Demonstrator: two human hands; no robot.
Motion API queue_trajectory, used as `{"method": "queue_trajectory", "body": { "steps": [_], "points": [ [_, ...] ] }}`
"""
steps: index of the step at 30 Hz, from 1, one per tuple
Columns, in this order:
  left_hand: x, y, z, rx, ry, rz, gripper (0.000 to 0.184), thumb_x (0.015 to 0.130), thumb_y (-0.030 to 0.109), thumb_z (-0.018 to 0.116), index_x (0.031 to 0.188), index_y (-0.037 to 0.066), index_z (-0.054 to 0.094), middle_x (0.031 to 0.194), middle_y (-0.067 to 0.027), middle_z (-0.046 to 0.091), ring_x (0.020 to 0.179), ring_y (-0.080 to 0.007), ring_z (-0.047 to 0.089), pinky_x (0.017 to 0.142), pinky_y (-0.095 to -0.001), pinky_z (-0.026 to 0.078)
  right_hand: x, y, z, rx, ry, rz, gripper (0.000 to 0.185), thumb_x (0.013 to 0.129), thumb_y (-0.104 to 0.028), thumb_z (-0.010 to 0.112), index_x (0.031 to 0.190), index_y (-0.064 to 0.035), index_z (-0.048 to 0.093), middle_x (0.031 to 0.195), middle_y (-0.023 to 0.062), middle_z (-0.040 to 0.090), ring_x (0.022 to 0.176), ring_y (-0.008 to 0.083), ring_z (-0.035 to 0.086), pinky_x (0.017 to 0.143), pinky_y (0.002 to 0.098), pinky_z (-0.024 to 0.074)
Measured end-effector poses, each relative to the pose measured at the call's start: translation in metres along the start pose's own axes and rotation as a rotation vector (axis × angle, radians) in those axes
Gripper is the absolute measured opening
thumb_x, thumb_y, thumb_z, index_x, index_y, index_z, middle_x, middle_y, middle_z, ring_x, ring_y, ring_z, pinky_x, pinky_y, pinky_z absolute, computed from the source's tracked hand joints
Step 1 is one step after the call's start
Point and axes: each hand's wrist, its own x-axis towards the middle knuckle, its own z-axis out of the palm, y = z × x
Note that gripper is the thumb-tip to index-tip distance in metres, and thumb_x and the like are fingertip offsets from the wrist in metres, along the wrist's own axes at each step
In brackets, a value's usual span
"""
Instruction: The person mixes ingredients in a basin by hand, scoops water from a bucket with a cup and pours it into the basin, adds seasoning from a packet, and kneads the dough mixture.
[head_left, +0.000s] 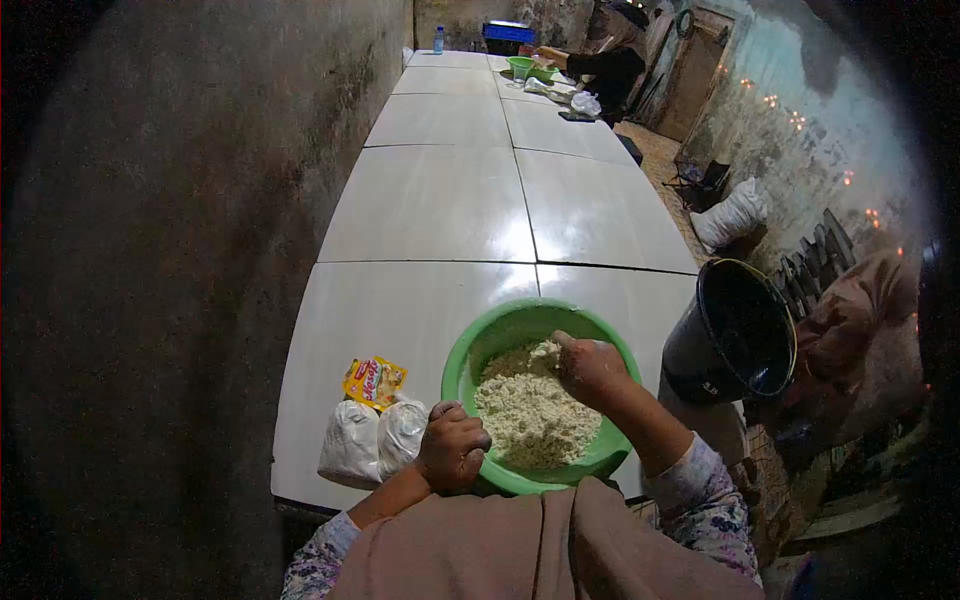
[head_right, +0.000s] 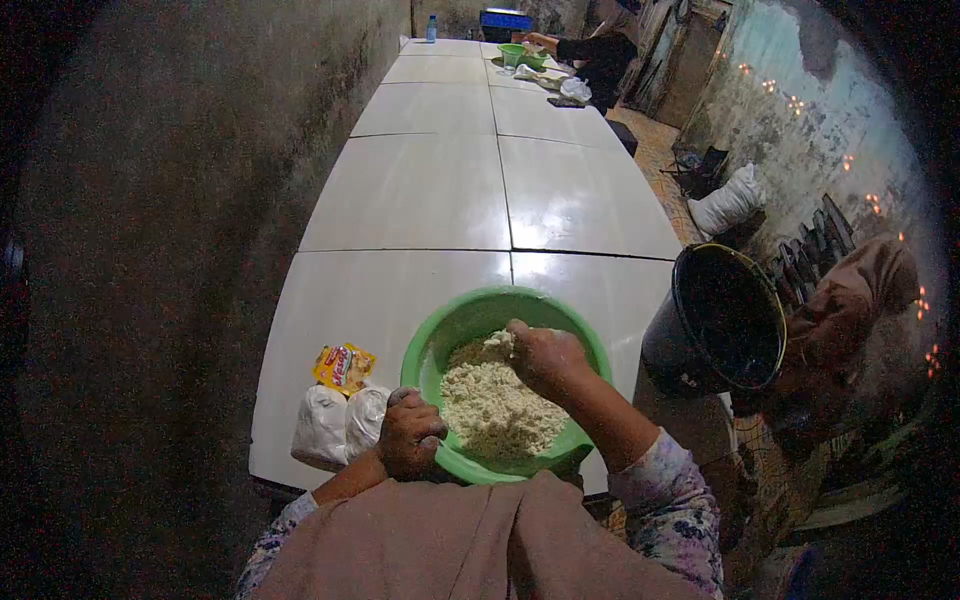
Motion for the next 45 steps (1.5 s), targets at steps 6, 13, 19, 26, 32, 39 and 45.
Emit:
{"method": "queue_trajectory", "body": {
  "steps": [6,13,19,26,32,39,45],
  "points": [
    [0.001,0.0,0.001,-0.01,0.038,0.01,0.009,0.069,0.02,0.051,0.066,0.012,0.051,0.065,-0.0068,0.048,0.065,-0.027,0.048,0.079,-0.0408,0.037,-0.022,0.021,0.013,0.381,-0.079,-0.128,0.058,0.082,-0.009,0.065,0.131,0.0023,0.037,0.124,0.0272,0.05,0.118,0.0414,0.049,0.096,0.0427,0.0422],
    [0.003,0.002,-0.002,0.006,-0.019,-0.003,0.014,0.072,0.024,0.049,0.066,0.012,0.052,0.064,-0.0066,0.047,0.066,-0.0273,0.048,0.079,-0.0411,0.038,-0.032,0.036,0.027,0.457,-0.092,0.028,0.048,0.082,0.004,0.052,0.13,-0.0013,0.042,0.106,0.031,0.059,0.101,0.0449,0.058,0.084,0.0492,0.0464],
    [0.002,0.004,-0.002,-0.033,-0.004,-0.025,0.011,0.071,0.022,0.051,0.066,0.012,0.05,0.064,-0.0066,0.046,0.066,-0.0277,0.048,0.08,-0.0415,0.037,-0.027,0.031,0.028,0.087,0.005,0.142,0.028,0.086,-0.013,0.057,0.113,-0.0051,0.053,0.089,0.0213,0.065,0.086,0.0408,0.063,0.073,0.0498,0.0487],
    [0.002,0.003,-0.001,-0.036,0.022,-0.019,0.009,0.069,0.02,0.051,0.066,0.012,0.05,0.064,-0.0066,0.046,0.065,-0.0283,0.048,0.081,-0.0418,0.038,-0.035,0.043,0.021,0.233,-0.184,-0.003,0.066,0.079,-0.015,0.071,0.138,-0.0101,0.041,0.121,0.0263,0.054,0.111,0.0414,0.054,0.094,0.0443,0.0448],
    [0.003,0.005,-0.002,-0.029,0.013,-0.025,0.006,0.067,0.017,0.053,0.066,0.012,0.052,0.063,-0.0064,0.046,0.065,-0.0277,0.048,0.083,-0.0417,0.038,-0.04,0.018,0.068,0.245,-0.486,-0.115,0.064,0.078,0.003,0.058,0.136,-0.0199,0.045,0.116,0.0235,0.058,0.106,0.0373,0.059,0.089,0.0455,0.0482],
    [0.001,0.001,-0.001,-0.028,-0.003,-0.014,0.007,0.067,0.018,0.053,0.067,0.012,0.053,0.064,-0.0066,0.047,0.066,-0.0277,0.048,0.084,-0.0422,0.037,-0.023,0.023,0.082,0.143,-0.325,-0.136,0.056,0.077,0.006,0.054,0.129,-0.0148,0.052,0.102,0.0204,0.064,0.093,0.0373,0.064,0.077,0.046,0.0507],
    [0.005,0.005,-0.004,-0.05,0.004,-0.013,0.008,0.067,0.019,0.052,0.067,0.012,0.053,0.065,-0.0066,0.048,0.068,-0.0286,0.049,0.08,-0.0425,0.037,-0.014,0.014,0.021,0.165,-0.03,0.057,0.039,0.091,-0.029,0.056,0.124,-0.0092,0.053,0.097,0.0226,0.064,0.09,0.0402,0.063,0.077,0.0472,0.049]
  ]
}}
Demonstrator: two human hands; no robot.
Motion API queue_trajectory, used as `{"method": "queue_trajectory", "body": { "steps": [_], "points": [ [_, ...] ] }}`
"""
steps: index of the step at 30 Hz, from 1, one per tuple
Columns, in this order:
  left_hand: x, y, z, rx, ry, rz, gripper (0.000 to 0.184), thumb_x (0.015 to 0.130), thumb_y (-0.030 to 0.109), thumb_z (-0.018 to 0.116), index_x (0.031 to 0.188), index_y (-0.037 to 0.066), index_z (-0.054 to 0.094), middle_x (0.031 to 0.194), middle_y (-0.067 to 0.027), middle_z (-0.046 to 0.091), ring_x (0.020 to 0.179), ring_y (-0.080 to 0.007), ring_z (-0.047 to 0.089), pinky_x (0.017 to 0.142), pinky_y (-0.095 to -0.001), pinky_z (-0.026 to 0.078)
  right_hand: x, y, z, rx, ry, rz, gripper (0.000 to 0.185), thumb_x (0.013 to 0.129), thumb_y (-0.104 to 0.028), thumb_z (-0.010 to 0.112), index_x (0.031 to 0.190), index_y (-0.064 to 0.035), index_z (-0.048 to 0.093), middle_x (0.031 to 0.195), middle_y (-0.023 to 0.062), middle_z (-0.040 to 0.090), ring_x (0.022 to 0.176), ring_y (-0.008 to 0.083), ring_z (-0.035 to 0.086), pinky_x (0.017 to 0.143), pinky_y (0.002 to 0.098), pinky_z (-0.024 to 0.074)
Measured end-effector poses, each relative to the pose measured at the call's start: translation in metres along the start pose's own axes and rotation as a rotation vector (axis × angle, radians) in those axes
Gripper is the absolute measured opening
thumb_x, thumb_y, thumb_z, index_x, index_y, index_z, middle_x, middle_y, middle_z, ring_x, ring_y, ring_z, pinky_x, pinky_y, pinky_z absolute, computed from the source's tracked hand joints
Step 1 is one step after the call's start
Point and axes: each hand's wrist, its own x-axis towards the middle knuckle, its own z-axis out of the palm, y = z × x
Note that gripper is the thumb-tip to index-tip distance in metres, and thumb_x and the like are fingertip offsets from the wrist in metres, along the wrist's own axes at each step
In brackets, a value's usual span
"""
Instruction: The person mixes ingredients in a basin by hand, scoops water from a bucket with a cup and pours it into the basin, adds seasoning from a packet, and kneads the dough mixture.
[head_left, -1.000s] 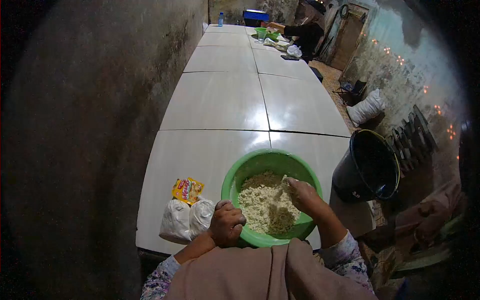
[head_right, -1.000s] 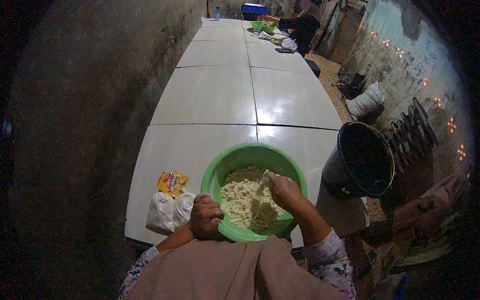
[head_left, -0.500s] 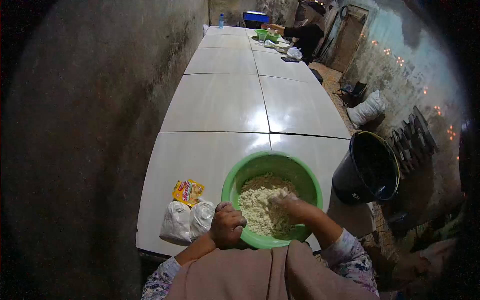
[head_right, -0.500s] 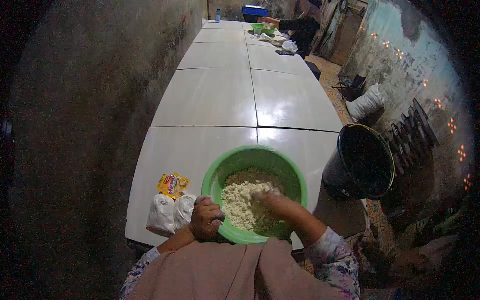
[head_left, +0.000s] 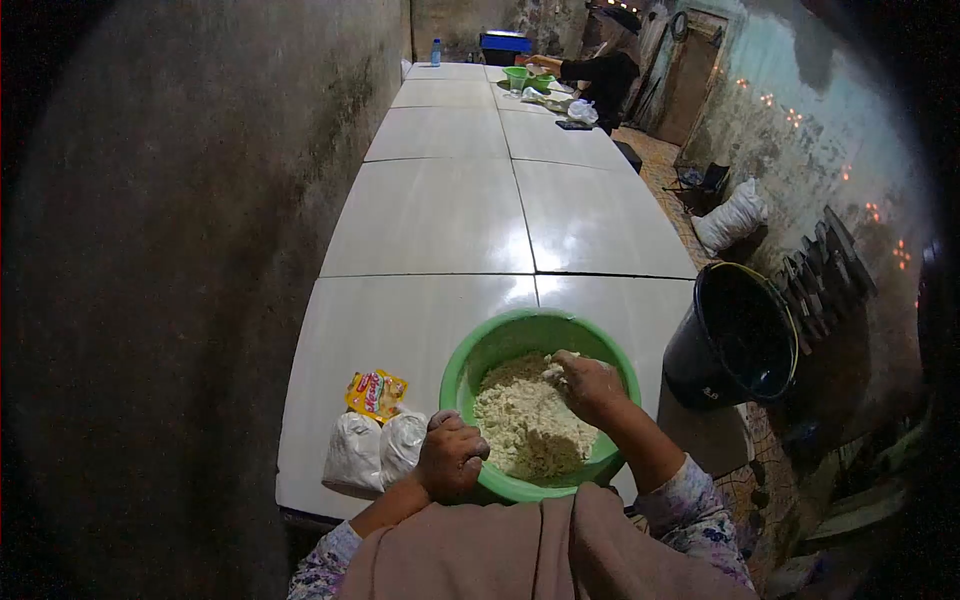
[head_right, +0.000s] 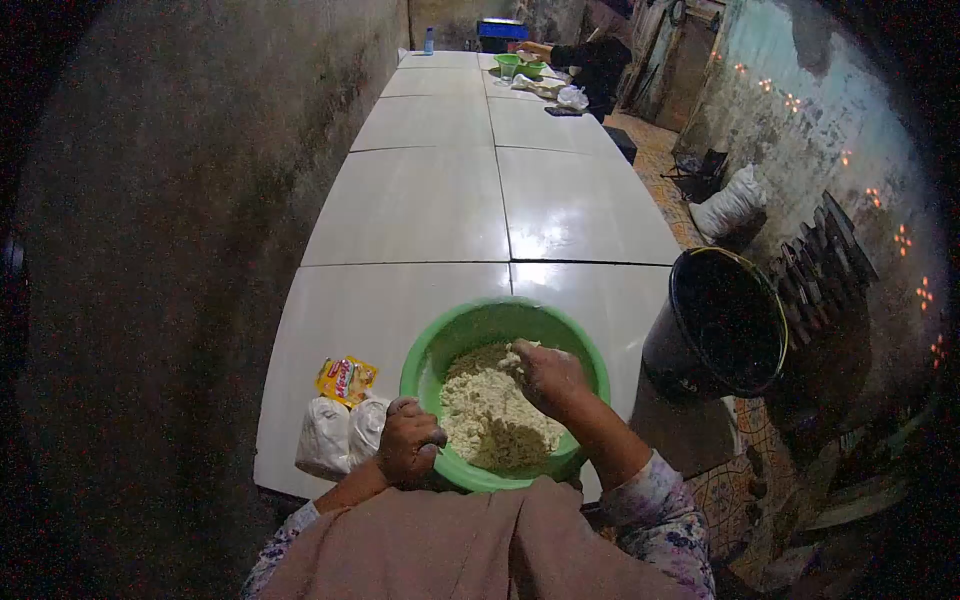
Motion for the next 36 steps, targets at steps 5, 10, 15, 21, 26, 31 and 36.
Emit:
{"method": "queue_trajectory", "body": {
  "steps": [5,10,15,21,26,31,36],
  "points": [
    [0.003,0.005,-0.004,0.044,-0.014,-0.001,0.006,0.067,0.017,0.051,0.065,0.012,0.052,0.063,-0.0067,0.047,0.064,-0.0282,0.048,0.076,-0.0412,0.037,0.002,0.007,0.022,0.056,-0.184,-0.051,0.064,0.088,-0.038,0.063,0.14,-0.0103,0.04,0.135,0.025,0.046,0.116,0.0406,0.052,0.099,0.0465,0.0404],
    [0.002,0.005,-0.002,0.085,0.009,-0.006,0.006,0.067,0.016,0.051,0.062,0.012,0.052,0.061,-0.0063,0.047,0.062,-0.0277,0.047,0.076,-0.0403,0.037,0.004,-0.019,0.035,-0.172,-0.608,-0.32,0.067,0.084,-0.016,0.058,0.146,-0.0185,0.034,0.133,0.0217,0.048,0.106,0.0368,0.057,0.102,0.0537,0.035],
    [0.0,0.001,-0.002,0.027,0.023,0.027,0.006,0.067,0.017,0.052,0.066,0.013,0.057,0.064,-0.0061,0.052,0.065,-0.0278,0.051,0.077,-0.041,0.038,0.0,-0.013,0.061,-0.137,-0.57,-0.385,0.041,0.083,-0.012,0.058,0.124,-0.0101,0.055,0.121,0.021,0.055,0.109,0.0367,0.056,0.092,0.0463,0.0472],
    [0.001,0.005,-0.006,0.025,-0.007,-0.016,0.008,0.069,0.018,0.051,0.069,0.013,0.057,0.065,-0.0056,0.053,0.067,-0.0278,0.053,0.08,-0.0418,0.039,0.006,0.035,0.082,-0.043,-0.294,-0.27,0.056,0.075,-0.013,0.067,0.13,-0.0168,0.054,0.105,0.0194,0.063,0.098,0.0357,0.062,0.083,0.0435,0.0504],
    [0.001,0.004,-0.004,0.041,0.015,0.016,0.006,0.068,0.015,0.051,0.066,0.013,0.055,0.063,-0.0058,0.051,0.065,-0.0273,0.051,0.077,-0.0412,0.04,-0.001,0.001,0.016,-0.169,-0.017,-0.132,0.074,0.082,-0.031,0.069,0.145,-0.0215,0.032,0.131,0.0242,0.05,0.121,0.0415,0.048,0.095,0.0485,0.0451],
    [-0.004,0.0,0.003,0.017,0.035,-0.03,0.014,0.072,0.024,0.052,0.068,0.013,0.059,0.064,-0.0069,0.052,0.062,-0.0299,0.052,0.084,-0.0465,0.038,0.018,0.016,0.052,-0.315,-0.517,-0.164,0.086,0.074,-0.021,0.073,0.147,-0.0119,0.028,0.12,0.0254,0.057,0.115,0.0401,0.052,0.095,0.0512,0.0437],
    [-0.005,-0.001,0.001,0.024,-0.014,-0.045,0.013,0.072,0.023,0.052,0.068,0.013,0.059,0.064,-0.0072,0.053,0.063,-0.0296,0.052,0.083,-0.046,0.038,0.001,0.005,0.033,-0.078,-0.816,-0.135,0.074,0.076,-0.018,0.072,0.142,-0.0114,0.04,0.134,0.0242,0.047,0.117,0.0381,0.051,0.097,0.0462,0.0426]
  ]
}}
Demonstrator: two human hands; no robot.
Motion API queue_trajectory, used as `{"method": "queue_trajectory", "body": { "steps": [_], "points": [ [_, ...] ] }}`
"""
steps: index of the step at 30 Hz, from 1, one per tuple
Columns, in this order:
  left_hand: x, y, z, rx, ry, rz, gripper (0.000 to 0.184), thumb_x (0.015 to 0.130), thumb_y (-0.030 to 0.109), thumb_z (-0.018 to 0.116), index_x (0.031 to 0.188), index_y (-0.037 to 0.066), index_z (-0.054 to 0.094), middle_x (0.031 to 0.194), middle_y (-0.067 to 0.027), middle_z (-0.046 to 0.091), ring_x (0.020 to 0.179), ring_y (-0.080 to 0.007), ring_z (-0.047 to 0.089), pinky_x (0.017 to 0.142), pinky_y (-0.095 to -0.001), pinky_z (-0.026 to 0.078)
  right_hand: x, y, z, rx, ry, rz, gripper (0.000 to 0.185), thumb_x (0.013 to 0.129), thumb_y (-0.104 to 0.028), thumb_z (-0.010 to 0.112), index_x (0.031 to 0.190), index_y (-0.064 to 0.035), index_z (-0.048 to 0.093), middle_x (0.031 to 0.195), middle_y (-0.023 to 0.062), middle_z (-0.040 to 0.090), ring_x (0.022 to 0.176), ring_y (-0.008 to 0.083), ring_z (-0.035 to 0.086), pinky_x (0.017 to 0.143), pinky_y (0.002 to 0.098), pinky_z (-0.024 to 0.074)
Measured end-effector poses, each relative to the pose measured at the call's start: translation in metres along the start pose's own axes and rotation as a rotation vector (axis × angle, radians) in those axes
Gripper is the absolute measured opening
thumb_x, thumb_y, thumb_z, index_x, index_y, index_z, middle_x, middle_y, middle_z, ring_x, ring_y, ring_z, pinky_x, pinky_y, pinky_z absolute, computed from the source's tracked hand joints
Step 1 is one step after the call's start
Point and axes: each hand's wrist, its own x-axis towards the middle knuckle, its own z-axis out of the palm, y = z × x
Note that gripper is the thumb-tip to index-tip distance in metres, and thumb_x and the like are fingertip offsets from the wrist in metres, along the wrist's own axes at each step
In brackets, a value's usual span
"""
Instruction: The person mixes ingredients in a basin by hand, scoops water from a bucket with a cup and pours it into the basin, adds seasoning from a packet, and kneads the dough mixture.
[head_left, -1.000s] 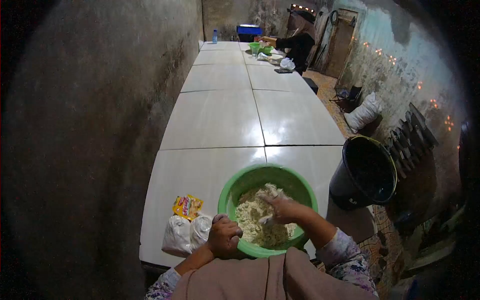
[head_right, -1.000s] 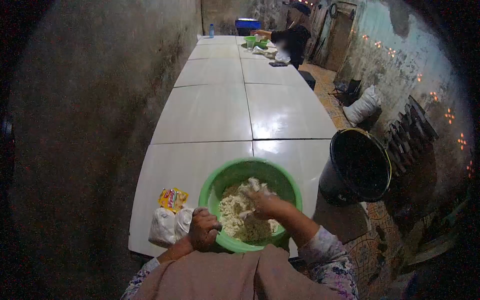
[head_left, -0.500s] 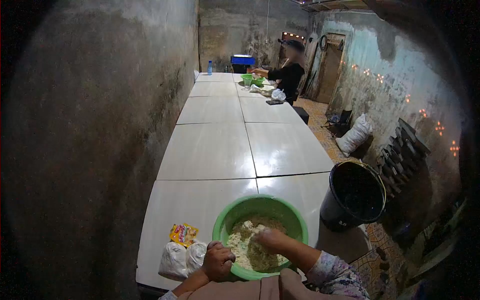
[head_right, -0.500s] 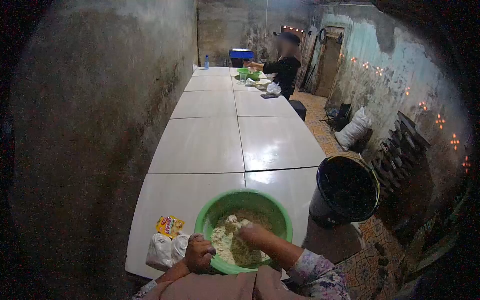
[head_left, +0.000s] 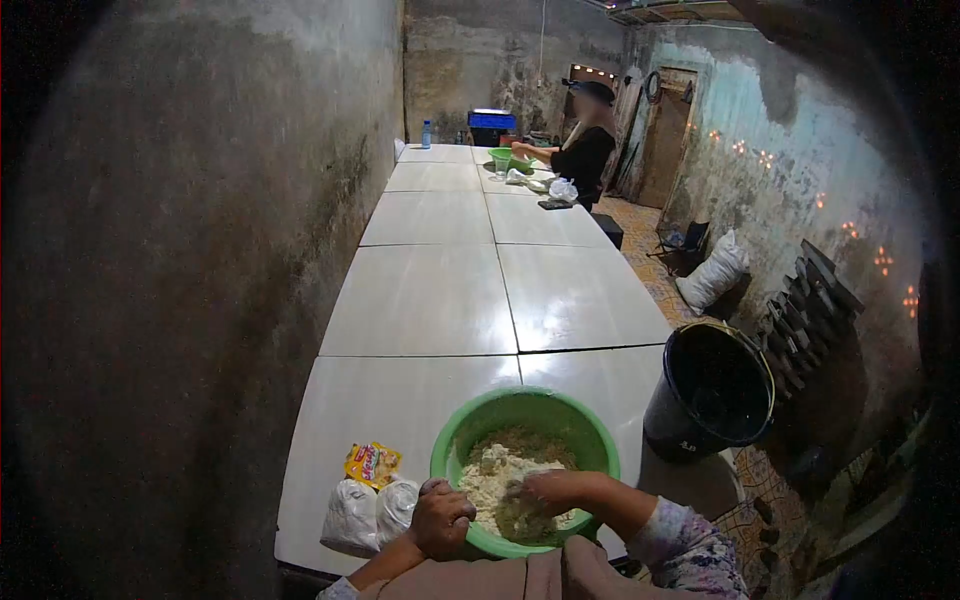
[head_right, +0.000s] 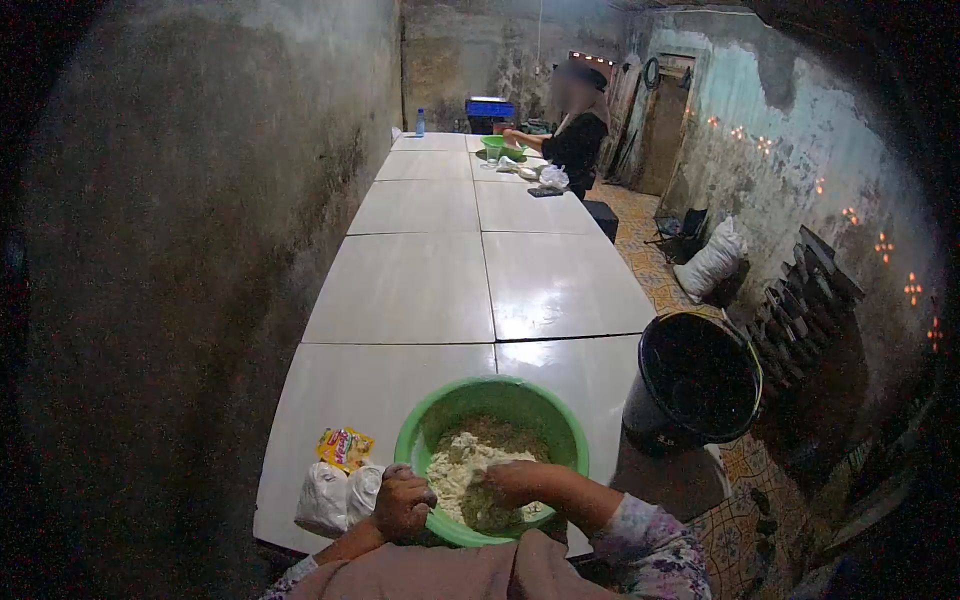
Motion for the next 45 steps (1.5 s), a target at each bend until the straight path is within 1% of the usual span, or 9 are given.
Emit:
{"method": "queue_trajectory", "body": {
  "steps": [7,10,14,18,19,22,27,39,45],
  "points": [
    [-0.001,0.0,0.001,-0.008,0.02,0.025,0.009,0.066,0.02,0.052,0.068,0.013,0.057,0.064,-0.0072,0.05,0.066,-0.0304,0.051,0.085,-0.0469,0.037,-0.048,-0.002,0.007,-0.011,0.119,0.055,0.091,0.074,-0.015,0.072,0.15,-0.0146,0.02,0.136,0.0256,0.044,0.119,0.0413,0.05,0.097,0.0475,0.0421],
    [0.001,0.004,-0.003,0.004,-0.001,0.015,0.008,0.066,0.018,0.052,0.069,0.012,0.057,0.066,-0.0067,0.051,0.068,-0.0295,0.051,0.085,-0.0447,0.038,0.056,0.082,0.112,-0.197,0.522,-0.4,0.085,0.078,-0.013,0.068,0.149,-0.0128,0.022,0.138,0.026,0.042,0.121,0.0406,0.048,0.098,0.0474,0.0411],
    [0.004,0.006,-0.004,0.034,0.02,0.023,0.008,0.068,0.016,0.051,0.069,0.011,0.057,0.067,-0.006,0.052,0.069,-0.0281,0.052,0.086,-0.0435,0.039,-0.007,-0.009,0.019,0.326,0.116,-0.171,0.082,0.079,-0.008,0.063,0.149,-0.0118,0.021,0.148,0.023,0.03,0.13,0.0381,0.04,0.104,0.0446,0.0373],
    [0.004,0.009,-0.006,0.009,0.006,0.006,0.008,0.067,0.016,0.052,0.069,0.011,0.057,0.067,-0.0061,0.052,0.069,-0.0286,0.052,0.086,-0.044,0.039,0.0,-0.043,0.012,-0.267,0.009,-0.316,0.076,0.083,-0.009,0.06,0.149,-0.0143,0.023,0.134,0.0237,0.048,0.125,0.0398,0.047,0.097,0.0444,0.0448],
    [0.005,0.008,-0.006,0.013,0.015,0.015,0.008,0.067,0.017,0.052,0.07,0.011,0.057,0.067,-0.0064,0.052,0.069,-0.0289,0.052,0.086,-0.0437,0.039,0.039,-0.003,0.058,-0.425,0.519,-0.7,0.065,0.086,-0.01,0.056,0.145,-0.012,0.029,0.12,0.0244,0.055,0.112,0.04,0.055,0.09,0.0473,0.0474],
    [0.004,0.008,-0.006,0.021,0.018,0.016,0.007,0.067,0.017,0.052,0.069,0.011,0.057,0.067,-0.0071,0.051,0.069,-0.0295,0.051,0.085,-0.0431,0.04,0.067,0.006,0.046,-0.405,-0.02,-0.303,0.045,0.089,-0.012,0.054,0.132,-0.0045,0.041,0.116,0.024,0.055,0.103,0.0381,0.059,0.085,0.0474,0.0488],
    [0.005,0.011,-0.007,0.018,-0.017,-0.023,0.006,0.067,0.017,0.052,0.066,0.011,0.052,0.066,-0.0078,0.049,0.069,-0.0297,0.051,0.082,-0.0429,0.04,0.06,0.021,0.052,-0.44,0.426,-0.536,0.029,0.081,-0.011,0.06,0.105,0.0037,0.054,0.107,0.0235,0.056,0.09,0.0353,0.06,0.082,0.0445,0.049],
    [0.006,0.006,-0.004,-0.005,-0.019,0.017,0.005,0.068,0.016,0.05,0.067,0.01,0.052,0.067,-0.0077,0.048,0.068,-0.0292,0.05,0.081,-0.0419,0.038,0.008,0.036,-0.045,-0.065,0.379,0.137,0.076,0.077,-0.025,0.072,0.143,-0.0161,0.036,0.141,0.0243,0.04,0.122,0.0403,0.048,0.098,0.0475,0.0441],
    [0.008,0.008,-0.003,0.037,0.031,0.023,0.006,0.067,0.017,0.051,0.065,0.012,0.053,0.063,-0.0066,0.049,0.063,-0.0273,0.049,0.08,-0.0412,0.039,0.081,0.004,-0.018,-0.252,0.342,-0.183,0.079,0.074,-0.031,0.074,0.14,-0.0099,0.036,0.132,0.0221,0.047,0.118,0.0401,0.049,0.095,0.0518,0.0422]
  ]
}}
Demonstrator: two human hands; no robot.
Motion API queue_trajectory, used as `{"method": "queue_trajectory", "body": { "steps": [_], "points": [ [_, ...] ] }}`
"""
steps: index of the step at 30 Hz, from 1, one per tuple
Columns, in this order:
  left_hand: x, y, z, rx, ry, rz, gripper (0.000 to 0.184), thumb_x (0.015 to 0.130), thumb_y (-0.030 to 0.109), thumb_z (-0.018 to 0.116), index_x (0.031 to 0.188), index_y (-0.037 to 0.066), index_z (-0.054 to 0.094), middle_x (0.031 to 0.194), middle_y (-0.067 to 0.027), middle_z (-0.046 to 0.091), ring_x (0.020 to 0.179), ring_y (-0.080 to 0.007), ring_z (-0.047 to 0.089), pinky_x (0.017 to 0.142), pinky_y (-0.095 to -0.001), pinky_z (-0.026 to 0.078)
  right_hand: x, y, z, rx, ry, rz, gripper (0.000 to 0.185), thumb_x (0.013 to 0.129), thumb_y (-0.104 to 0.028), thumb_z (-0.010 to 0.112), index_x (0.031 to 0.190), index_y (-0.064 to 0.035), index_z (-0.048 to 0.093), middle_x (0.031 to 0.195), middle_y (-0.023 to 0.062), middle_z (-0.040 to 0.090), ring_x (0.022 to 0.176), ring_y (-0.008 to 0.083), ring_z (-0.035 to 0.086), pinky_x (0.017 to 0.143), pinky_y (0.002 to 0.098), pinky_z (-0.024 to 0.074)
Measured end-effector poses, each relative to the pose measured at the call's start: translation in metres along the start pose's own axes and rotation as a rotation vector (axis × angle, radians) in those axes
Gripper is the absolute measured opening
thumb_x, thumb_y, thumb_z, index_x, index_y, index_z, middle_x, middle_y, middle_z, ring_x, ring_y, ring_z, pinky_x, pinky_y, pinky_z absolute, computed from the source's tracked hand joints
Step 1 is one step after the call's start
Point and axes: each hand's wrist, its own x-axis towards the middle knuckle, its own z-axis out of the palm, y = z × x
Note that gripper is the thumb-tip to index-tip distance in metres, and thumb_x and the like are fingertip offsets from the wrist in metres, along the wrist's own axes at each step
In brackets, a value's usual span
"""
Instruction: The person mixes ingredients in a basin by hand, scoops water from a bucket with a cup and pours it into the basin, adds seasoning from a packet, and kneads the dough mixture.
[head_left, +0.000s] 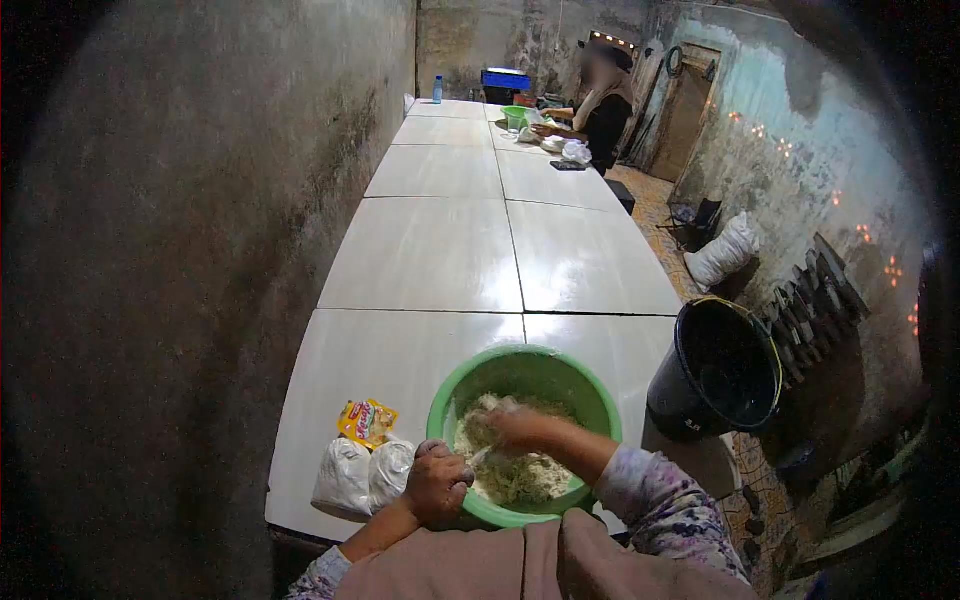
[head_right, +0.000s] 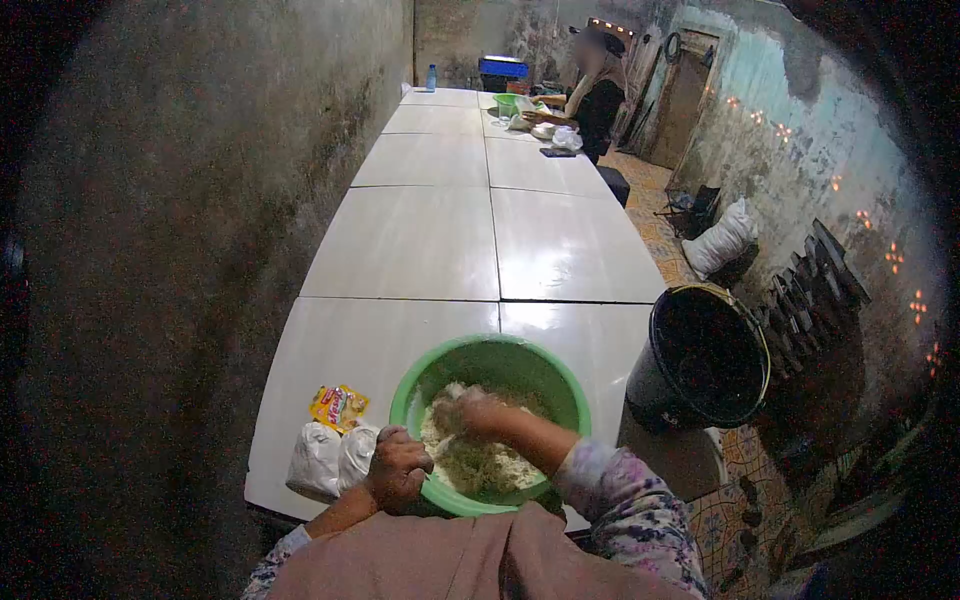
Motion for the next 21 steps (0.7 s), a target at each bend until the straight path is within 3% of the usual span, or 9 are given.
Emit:
{"method": "queue_trajectory", "body": {
  "steps": [1,3,4,5,7,11,13,18,21],
  "points": [
    [0.001,0.0,0.001,0.002,-0.001,-0.001,0.006,0.067,0.017,0.051,0.065,0.012,0.053,0.063,-0.0066,0.049,0.063,-0.0273,0.049,0.08,-0.0412,0.039,0.008,-0.003,0.032,-0.128,0.096,-0.184,0.076,0.073,-0.028,0.074,0.138,-0.0105,0.04,0.126,0.0211,0.05,0.113,0.0397,0.052,0.092,0.051,0.0435],
    [-0.001,-0.001,0.001,0.004,0.059,0.001,0.006,0.067,0.017,0.051,0.065,0.011,0.053,0.063,-0.0066,0.049,0.063,-0.0279,0.049,0.08,-0.0416,0.039,0.006,-0.039,0.029,-0.146,-0.169,-0.157,0.057,0.074,-0.022,0.073,0.126,-0.0117,0.053,0.119,0.0182,0.053,0.105,0.0358,0.055,0.087,0.0484,0.0451],
    [-0.005,-0.008,0.003,0.007,0.043,0.022,0.006,0.067,0.017,0.051,0.066,0.011,0.052,0.063,-0.007,0.049,0.064,-0.029,0.049,0.081,-0.0424,0.039,-0.022,-0.042,0.016,-0.052,-0.016,-0.219,0.036,0.077,-0.015,0.068,0.112,-0.0105,0.061,0.115,0.0158,0.056,0.102,0.0329,0.056,0.085,0.047,0.0459],
    [-0.006,-0.008,0.001,0.005,0.044,0.006,0.006,0.067,0.017,0.051,0.066,0.011,0.052,0.063,-0.007,0.049,0.064,-0.029,0.049,0.081,-0.0424,0.039,-0.037,-0.053,0.003,-0.046,-0.029,-0.229,0.036,0.077,-0.015,0.068,0.112,-0.0105,0.061,0.115,0.0158,0.056,0.102,0.0329,0.056,0.085,0.047,0.0459],
    [-0.004,-0.007,-0.002,-0.004,-0.045,-0.006,0.005,0.067,0.016,0.052,0.065,0.011,0.052,0.063,-0.0071,0.049,0.064,-0.0291,0.049,0.081,-0.0427,0.039,-0.053,-0.068,-0.018,-0.325,-0.408,-0.155,0.026,0.077,-0.012,0.066,0.103,-0.0095,0.065,0.105,0.0146,0.06,0.1,0.0322,0.058,0.084,0.0466,0.046],
    [-0.006,-0.009,0.001,-0.022,0.037,0.017,0.005,0.067,0.016,0.052,0.065,0.011,0.051,0.064,-0.0068,0.048,0.065,-0.0281,0.049,0.08,-0.0424,0.039,-0.081,-0.033,-0.035,0.084,-0.391,-0.069,0.032,0.078,-0.013,0.066,0.11,-0.0081,0.064,0.103,0.0205,0.061,0.102,0.0346,0.058,0.085,0.0474,0.0461],
    [-0.006,-0.009,0.0,-0.026,0.012,0.024,0.004,0.067,0.015,0.052,0.065,0.012,0.051,0.064,-0.0067,0.048,0.065,-0.0285,0.049,0.079,-0.0421,0.039,-0.097,-0.009,-0.031,0.129,-0.138,0.021,0.046,0.078,-0.017,0.065,0.124,-0.0145,0.061,0.116,0.0223,0.057,0.101,0.0369,0.058,0.09,0.0456,0.0465],
    [-0.007,-0.01,0.004,-0.031,-0.008,0.008,0.004,0.066,0.014,0.053,0.064,0.012,0.05,0.064,-0.0065,0.047,0.064,-0.0278,0.049,0.08,-0.0413,0.038,-0.086,0.011,-0.011,0.244,-0.052,0.497,0.099,0.068,-0.034,0.082,0.147,-0.013,0.026,0.132,0.0236,0.047,0.12,0.0393,0.049,0.097,0.0496,0.0432],
    [-0.005,-0.006,0.001,-0.016,0.002,0.002,0.003,0.065,0.014,0.053,0.065,0.012,0.052,0.063,-0.0061,0.047,0.065,-0.0273,0.049,0.083,-0.0405,0.038,-0.073,-0.013,0.003,0.094,-0.127,0.289,0.093,0.071,-0.027,0.078,0.146,-0.0126,0.027,0.129,0.0243,0.051,0.115,0.0368,0.054,0.094,0.0464,0.0438]
  ]
}}
